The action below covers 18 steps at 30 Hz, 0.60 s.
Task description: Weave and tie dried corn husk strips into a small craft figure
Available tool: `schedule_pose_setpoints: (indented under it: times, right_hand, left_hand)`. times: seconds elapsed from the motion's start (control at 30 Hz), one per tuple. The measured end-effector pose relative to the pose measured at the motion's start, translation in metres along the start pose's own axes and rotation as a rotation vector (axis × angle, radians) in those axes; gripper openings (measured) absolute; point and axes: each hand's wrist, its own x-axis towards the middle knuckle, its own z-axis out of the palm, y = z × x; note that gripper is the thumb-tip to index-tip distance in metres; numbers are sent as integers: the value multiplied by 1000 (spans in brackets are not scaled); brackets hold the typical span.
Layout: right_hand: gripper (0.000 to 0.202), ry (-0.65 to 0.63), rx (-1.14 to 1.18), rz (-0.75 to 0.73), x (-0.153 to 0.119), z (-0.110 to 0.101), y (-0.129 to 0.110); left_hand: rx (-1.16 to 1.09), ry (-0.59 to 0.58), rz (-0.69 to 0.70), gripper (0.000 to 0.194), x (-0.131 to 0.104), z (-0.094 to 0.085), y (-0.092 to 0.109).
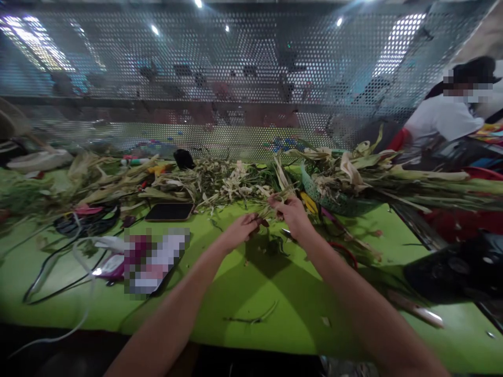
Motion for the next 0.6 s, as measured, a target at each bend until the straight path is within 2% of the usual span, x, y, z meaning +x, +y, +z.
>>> schedule_pose_setpoints:
  times: [0.13,0.2,0.27,0.37,0.47,0.6]
  right_hand:
    - [40,23,-34,0,0,-1,-3]
    - [42,-8,-11,-26,0,-1,-5]
    - [48,-54,12,-49,-1,0,-6]
    - [45,-84,-52,-70,-2,3,-5]
    - [38,-144,-185,-97,-6,6,-1]
    - [31,-337,-488,-228,-16,11,0]
  left_hand:
    - [-205,-153,-136,32,-5,-2,9]
    - [-387,-169,-182,27,-6,-1,13]
    - [-569,-104,-198,19,-5,0,16]
    - [-761,109,-146,12,-2,-1,19]
    - [-857,279,-72,9,1,-5,19]
    - [-960,367,-46,8,4,-9,16]
